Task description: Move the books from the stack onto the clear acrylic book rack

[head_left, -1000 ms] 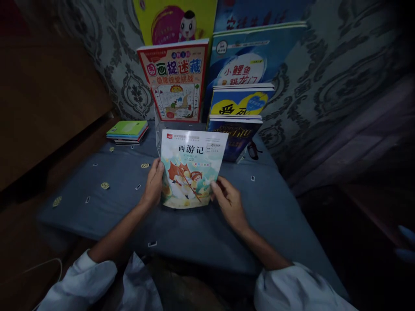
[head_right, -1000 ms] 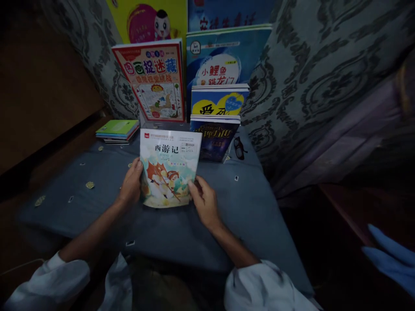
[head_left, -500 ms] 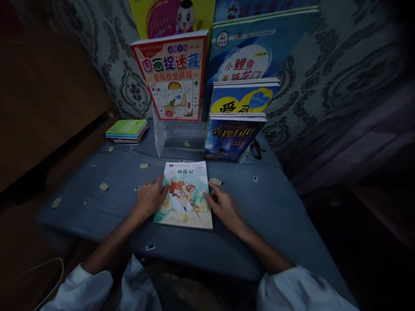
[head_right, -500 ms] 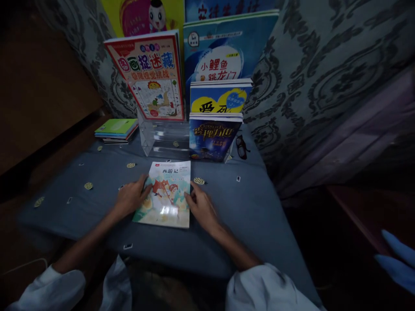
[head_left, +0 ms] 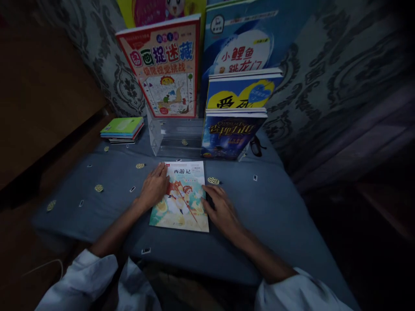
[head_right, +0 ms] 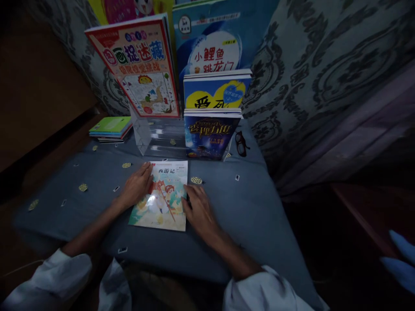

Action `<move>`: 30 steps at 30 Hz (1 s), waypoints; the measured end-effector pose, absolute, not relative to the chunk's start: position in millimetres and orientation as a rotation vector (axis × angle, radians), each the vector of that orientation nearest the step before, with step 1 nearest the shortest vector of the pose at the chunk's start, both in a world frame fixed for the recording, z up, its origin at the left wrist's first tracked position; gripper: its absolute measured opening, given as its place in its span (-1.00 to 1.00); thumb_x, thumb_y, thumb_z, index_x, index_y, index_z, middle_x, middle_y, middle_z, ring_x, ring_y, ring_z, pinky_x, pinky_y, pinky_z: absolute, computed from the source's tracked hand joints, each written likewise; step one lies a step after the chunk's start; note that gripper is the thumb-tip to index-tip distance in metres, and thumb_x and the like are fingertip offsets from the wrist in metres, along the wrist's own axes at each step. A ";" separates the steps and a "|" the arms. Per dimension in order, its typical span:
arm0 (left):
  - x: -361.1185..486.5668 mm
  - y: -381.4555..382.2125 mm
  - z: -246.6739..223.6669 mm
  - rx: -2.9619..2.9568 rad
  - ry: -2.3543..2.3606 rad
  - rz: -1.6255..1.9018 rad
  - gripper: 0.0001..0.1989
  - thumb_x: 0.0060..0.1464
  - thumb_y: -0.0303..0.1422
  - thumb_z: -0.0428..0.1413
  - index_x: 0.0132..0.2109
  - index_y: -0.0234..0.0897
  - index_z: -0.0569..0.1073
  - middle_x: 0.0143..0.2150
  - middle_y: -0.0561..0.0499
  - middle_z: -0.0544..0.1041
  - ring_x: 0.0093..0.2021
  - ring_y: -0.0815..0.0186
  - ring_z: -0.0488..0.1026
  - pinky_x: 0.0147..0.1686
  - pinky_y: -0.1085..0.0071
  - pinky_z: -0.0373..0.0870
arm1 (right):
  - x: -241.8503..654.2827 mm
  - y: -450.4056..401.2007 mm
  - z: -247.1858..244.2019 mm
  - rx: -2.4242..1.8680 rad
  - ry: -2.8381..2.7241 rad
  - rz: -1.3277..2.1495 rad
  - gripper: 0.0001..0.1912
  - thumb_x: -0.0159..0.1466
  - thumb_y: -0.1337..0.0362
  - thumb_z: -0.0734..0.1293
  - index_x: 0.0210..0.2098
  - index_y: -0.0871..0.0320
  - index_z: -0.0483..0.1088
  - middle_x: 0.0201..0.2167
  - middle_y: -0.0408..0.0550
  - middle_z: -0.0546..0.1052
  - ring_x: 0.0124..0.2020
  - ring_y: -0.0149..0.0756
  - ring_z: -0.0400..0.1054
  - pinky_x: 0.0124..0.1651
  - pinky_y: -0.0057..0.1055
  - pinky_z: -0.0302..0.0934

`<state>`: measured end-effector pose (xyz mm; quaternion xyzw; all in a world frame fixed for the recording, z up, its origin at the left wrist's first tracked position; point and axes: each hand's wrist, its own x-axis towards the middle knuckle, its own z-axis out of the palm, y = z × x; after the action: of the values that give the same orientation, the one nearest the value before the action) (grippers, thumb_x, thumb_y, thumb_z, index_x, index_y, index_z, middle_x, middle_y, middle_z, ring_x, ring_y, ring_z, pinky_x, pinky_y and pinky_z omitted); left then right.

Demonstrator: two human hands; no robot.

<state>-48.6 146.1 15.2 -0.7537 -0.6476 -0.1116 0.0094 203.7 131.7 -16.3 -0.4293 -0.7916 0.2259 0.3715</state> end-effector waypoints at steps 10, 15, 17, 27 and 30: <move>-12.1 182.1 4.3 -2.630 -1.757 -0.409 -0.55 0.34 -0.38 -0.13 0.31 -0.39 0.26 0.39 -0.29 0.25 0.42 0.10 0.15 0.37 0.06 0.08 | 205.0 131.9 -13.7 -1.121 -2.108 0.511 -0.61 0.34 0.31 0.22 0.13 0.10 0.44 0.04 0.12 0.53 0.06 0.03 0.38 0.16 0.10 0.30; 7.9 195.3 11.2 -2.824 -1.606 -0.370 -0.52 0.37 -0.34 -0.20 0.36 -0.36 0.21 0.42 -0.25 0.19 0.45 0.17 0.07 0.39 0.07 -0.01 | 205.7 131.3 -12.3 -1.128 -2.136 0.499 -0.59 0.34 0.31 0.21 0.14 0.16 0.43 0.06 0.18 0.53 0.07 0.05 0.38 0.17 0.11 0.29; 13.0 199.3 13.3 -2.888 -1.564 -0.363 -0.51 0.38 -0.33 -0.22 0.37 -0.33 0.19 0.43 -0.22 0.18 0.46 0.17 0.05 0.39 0.05 -0.02 | 206.0 131.6 -12.4 -1.116 -2.138 0.505 -0.58 0.34 0.31 0.21 0.15 0.13 0.42 0.06 0.17 0.53 0.08 0.04 0.38 0.15 0.11 0.30; 14.6 197.1 13.8 -2.999 -1.464 -0.359 -0.50 0.39 -0.30 -0.21 0.38 -0.32 0.17 0.45 -0.20 0.13 0.48 0.20 -0.01 0.41 0.07 -0.11 | 206.9 135.1 -6.4 -1.093 -2.087 0.592 -0.68 0.33 0.33 0.18 0.02 0.17 0.42 -0.03 0.17 0.54 0.03 -0.01 0.38 0.13 0.01 0.28; 13.2 183.8 15.0 -3.032 -1.424 -0.343 -0.50 0.40 -0.28 -0.19 0.39 -0.33 0.17 0.46 -0.19 0.12 0.48 0.21 -0.03 0.43 0.10 -0.15 | 209.9 139.1 -6.3 -1.133 -1.956 0.644 -0.75 0.34 0.31 0.16 -0.05 0.14 0.37 -0.13 0.12 0.54 -0.06 -0.07 0.42 0.04 -0.08 0.32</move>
<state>13.2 183.8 15.0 -0.8947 -0.4201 -0.1012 -0.1126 209.9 139.1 -6.3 -0.4447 -0.7680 0.2527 0.3855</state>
